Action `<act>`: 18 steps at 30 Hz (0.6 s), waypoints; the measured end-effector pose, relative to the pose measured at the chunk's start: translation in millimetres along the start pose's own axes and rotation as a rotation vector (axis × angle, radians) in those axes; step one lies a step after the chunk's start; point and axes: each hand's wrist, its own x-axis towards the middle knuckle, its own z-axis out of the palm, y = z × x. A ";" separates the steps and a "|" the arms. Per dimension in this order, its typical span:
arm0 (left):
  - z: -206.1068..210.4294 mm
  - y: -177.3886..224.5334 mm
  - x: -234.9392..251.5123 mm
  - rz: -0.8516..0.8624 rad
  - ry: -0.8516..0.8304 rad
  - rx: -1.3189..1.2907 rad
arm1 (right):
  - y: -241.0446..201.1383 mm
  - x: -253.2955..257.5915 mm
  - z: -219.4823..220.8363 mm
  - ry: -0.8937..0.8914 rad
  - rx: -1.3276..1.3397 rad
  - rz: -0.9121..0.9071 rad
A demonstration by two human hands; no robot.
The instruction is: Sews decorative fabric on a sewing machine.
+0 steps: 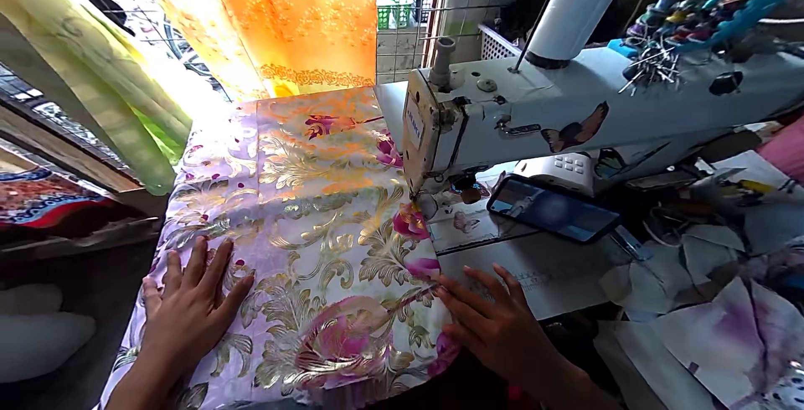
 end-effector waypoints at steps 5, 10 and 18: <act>1.6 -3.5 13.2 -0.011 -0.020 0.002 | 4.7 9.0 2.3 -0.006 -0.019 -0.005; 1.8 -5.5 27.1 -0.008 -0.022 -0.010 | 8.7 17.8 3.9 -0.017 -0.007 0.001; 3.0 -12.2 49.2 -0.028 -0.059 -0.019 | 13.9 30.8 8.5 -0.053 0.008 0.003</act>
